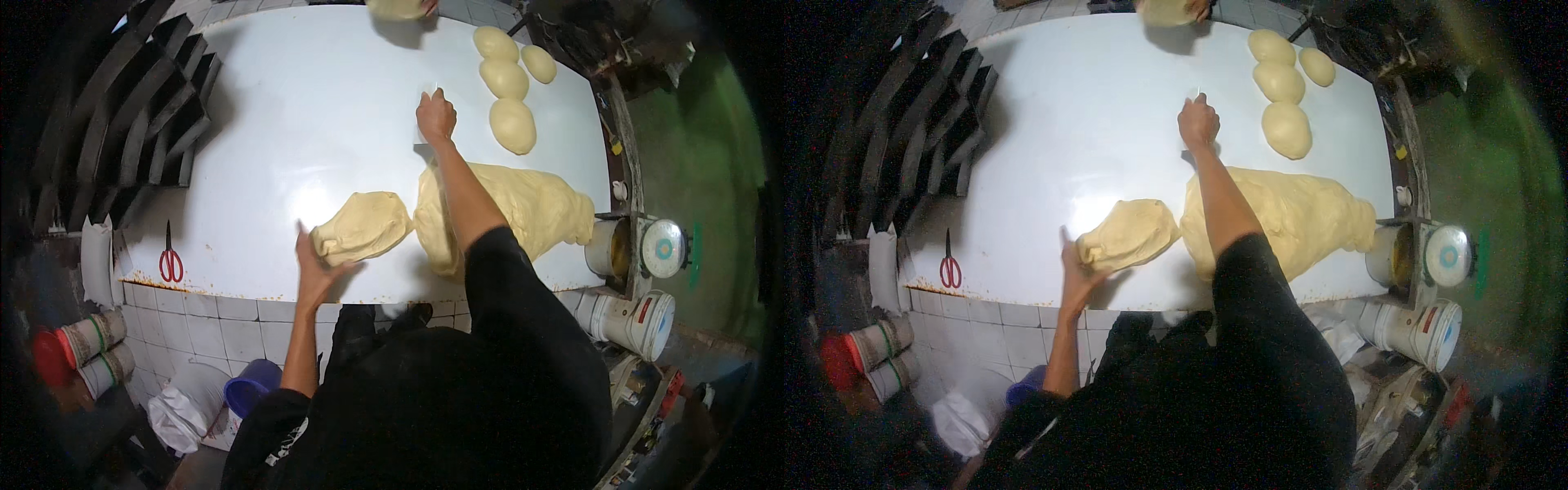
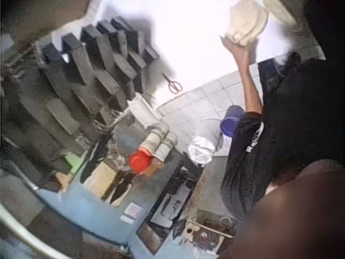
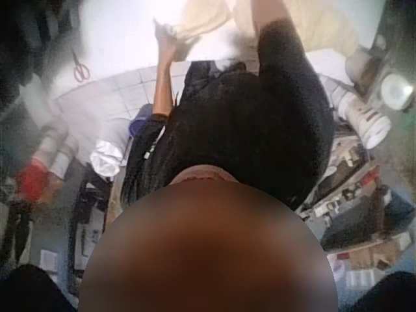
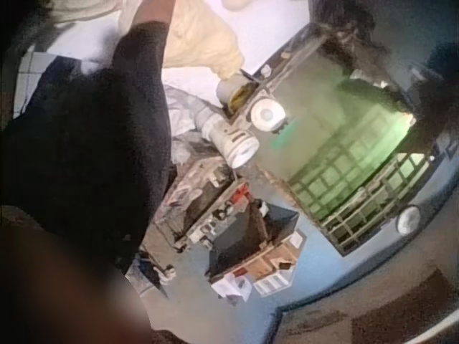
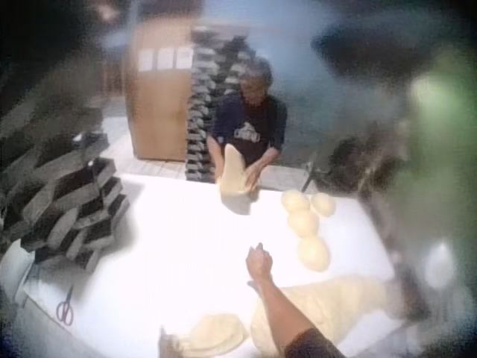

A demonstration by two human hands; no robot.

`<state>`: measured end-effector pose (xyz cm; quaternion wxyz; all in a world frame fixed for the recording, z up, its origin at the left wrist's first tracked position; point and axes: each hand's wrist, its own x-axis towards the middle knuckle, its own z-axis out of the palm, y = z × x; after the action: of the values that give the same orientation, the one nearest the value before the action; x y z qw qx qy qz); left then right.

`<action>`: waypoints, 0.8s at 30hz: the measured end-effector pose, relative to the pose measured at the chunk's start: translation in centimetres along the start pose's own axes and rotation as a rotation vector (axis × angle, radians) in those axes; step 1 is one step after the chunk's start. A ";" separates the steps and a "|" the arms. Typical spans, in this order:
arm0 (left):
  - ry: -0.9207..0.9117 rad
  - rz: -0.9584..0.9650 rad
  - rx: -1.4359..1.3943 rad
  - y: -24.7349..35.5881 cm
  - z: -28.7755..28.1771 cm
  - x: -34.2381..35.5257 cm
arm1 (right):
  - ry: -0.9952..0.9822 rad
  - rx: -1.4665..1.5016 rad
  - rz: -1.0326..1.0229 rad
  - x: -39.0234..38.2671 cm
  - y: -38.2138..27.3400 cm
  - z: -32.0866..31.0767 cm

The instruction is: The person kneads a large mass of dough on a table, uses a scraper to cut off portions of the dough, and places the portions onto a scale to weigh them.

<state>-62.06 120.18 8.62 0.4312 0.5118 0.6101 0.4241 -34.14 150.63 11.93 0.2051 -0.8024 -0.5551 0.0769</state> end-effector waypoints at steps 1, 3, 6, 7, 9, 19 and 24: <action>-0.068 0.104 0.389 1.8 2.0 0.5 | 0.047 0.156 -0.042 -1.6 0.0 -2.3; -0.157 0.238 0.778 4.9 6.5 1.7 | 0.169 0.479 -0.157 -5.4 3.6 -6.0; -0.177 0.014 1.061 5.5 10.9 3.0 | 0.079 0.737 -0.029 -14.4 7.9 -14.5; -0.153 0.064 1.050 3.5 11.4 4.0 | 0.039 0.779 0.026 -16.9 10.3 -17.4; -0.077 0.160 1.038 1.1 12.2 5.7 | 0.193 0.679 -0.028 -21.3 16.8 -20.8; -0.347 0.116 0.814 26.0 23.6 0.4 | 0.496 0.763 0.421 -38.3 45.6 -36.5; -0.623 0.516 0.230 49.0 38.2 -9.6 | 0.697 0.664 0.568 -42.6 55.3 -43.7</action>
<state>-11.70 119.28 46.26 0.4148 0.7965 0.3455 0.2723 12.92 84.12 24.02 0.5895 -0.7906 -0.1626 0.0300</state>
